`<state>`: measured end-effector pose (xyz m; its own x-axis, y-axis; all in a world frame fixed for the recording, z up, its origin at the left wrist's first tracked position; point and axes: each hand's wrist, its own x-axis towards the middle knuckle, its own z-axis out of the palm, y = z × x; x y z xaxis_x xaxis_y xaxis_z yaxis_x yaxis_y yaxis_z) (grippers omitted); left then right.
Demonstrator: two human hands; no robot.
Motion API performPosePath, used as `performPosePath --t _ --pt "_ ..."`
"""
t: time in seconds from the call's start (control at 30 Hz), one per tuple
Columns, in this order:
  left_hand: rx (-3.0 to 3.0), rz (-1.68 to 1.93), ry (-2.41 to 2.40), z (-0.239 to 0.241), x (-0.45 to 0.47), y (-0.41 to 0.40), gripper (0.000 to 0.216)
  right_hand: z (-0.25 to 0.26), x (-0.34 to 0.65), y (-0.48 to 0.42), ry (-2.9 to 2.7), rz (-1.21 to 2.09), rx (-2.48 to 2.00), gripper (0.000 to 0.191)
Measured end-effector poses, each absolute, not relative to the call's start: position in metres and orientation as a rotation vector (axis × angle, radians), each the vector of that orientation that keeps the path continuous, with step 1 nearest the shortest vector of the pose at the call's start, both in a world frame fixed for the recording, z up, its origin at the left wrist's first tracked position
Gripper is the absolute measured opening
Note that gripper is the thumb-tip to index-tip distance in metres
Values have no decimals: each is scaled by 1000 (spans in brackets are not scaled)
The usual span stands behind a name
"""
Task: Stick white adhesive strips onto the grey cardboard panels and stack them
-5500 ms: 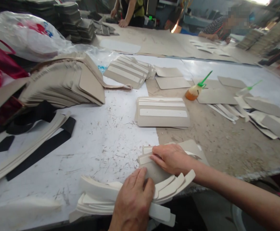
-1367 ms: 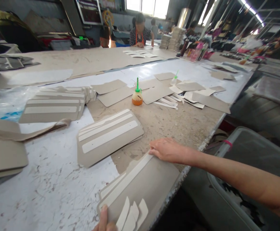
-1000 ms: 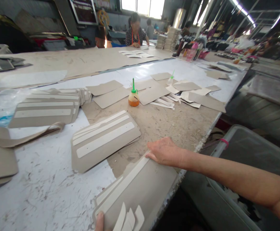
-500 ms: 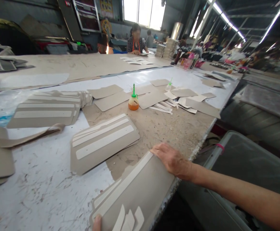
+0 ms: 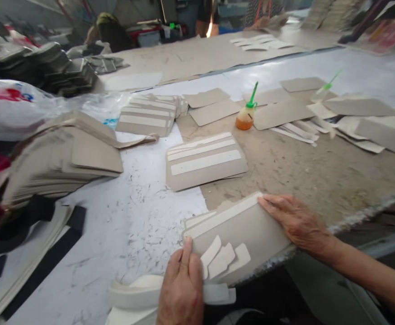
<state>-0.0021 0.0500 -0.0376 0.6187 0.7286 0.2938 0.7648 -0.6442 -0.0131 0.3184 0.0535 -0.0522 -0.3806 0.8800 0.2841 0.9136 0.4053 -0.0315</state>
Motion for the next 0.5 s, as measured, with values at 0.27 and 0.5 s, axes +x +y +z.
performPosePath --t 0.27,0.5 --pt "-2713 -393 -1154 -44 -8 54 26 -49 312 55 -2436 -322 -1608 39" --pt "-2666 -385 -704 -56 -24 74 31 -48 307 56 -2425 -398 -1671 36"
